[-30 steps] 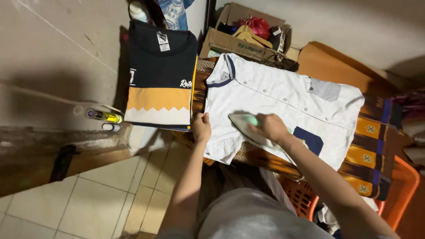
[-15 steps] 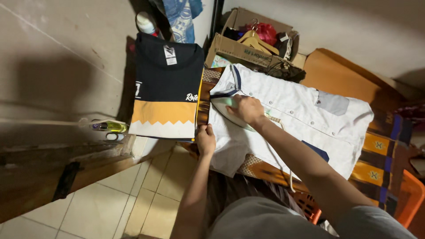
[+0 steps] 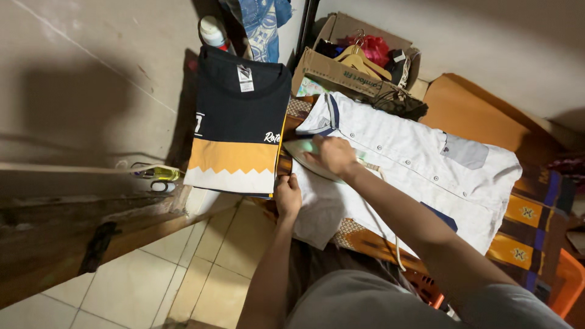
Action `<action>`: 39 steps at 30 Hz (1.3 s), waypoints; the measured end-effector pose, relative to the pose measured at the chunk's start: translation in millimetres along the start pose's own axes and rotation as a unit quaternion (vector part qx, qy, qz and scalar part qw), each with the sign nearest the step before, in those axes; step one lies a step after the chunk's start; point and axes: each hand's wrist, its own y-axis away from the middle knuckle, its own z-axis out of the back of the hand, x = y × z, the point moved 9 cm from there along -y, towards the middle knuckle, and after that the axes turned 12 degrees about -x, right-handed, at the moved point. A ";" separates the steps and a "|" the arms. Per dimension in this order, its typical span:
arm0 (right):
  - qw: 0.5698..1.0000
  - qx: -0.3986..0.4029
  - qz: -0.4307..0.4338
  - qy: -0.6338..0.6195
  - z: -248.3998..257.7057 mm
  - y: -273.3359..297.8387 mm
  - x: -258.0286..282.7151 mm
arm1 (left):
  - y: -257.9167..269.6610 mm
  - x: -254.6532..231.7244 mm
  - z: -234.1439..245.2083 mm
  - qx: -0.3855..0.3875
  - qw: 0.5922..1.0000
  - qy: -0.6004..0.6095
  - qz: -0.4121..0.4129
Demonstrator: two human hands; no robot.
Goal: The person irons a white shirt on a wooden table, smoothing out wrinkles with a green iron. They then fold the shirt neatly and place it on top of a stack of other folded clothes.
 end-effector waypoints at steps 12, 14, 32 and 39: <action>1.000 0.007 0.003 0.008 14.2 39.1 -13.7 | 0.1 -3.7 3.9 -0.002 1.000 0.009 -0.026; 0.999 -0.046 -0.005 -0.005 12.0 16.3 -14.6 | -1.0 -4.6 -0.9 -0.008 0.999 0.010 -0.039; 0.939 -0.069 -0.324 -0.094 90.9 147.3 -175.8 | -52.9 -96.1 -63.3 0.210 0.962 0.111 -0.138; 0.917 -0.100 -0.359 -0.145 145.9 177.8 -145.6 | -54.9 -147.6 -50.1 0.163 0.972 -0.028 -0.169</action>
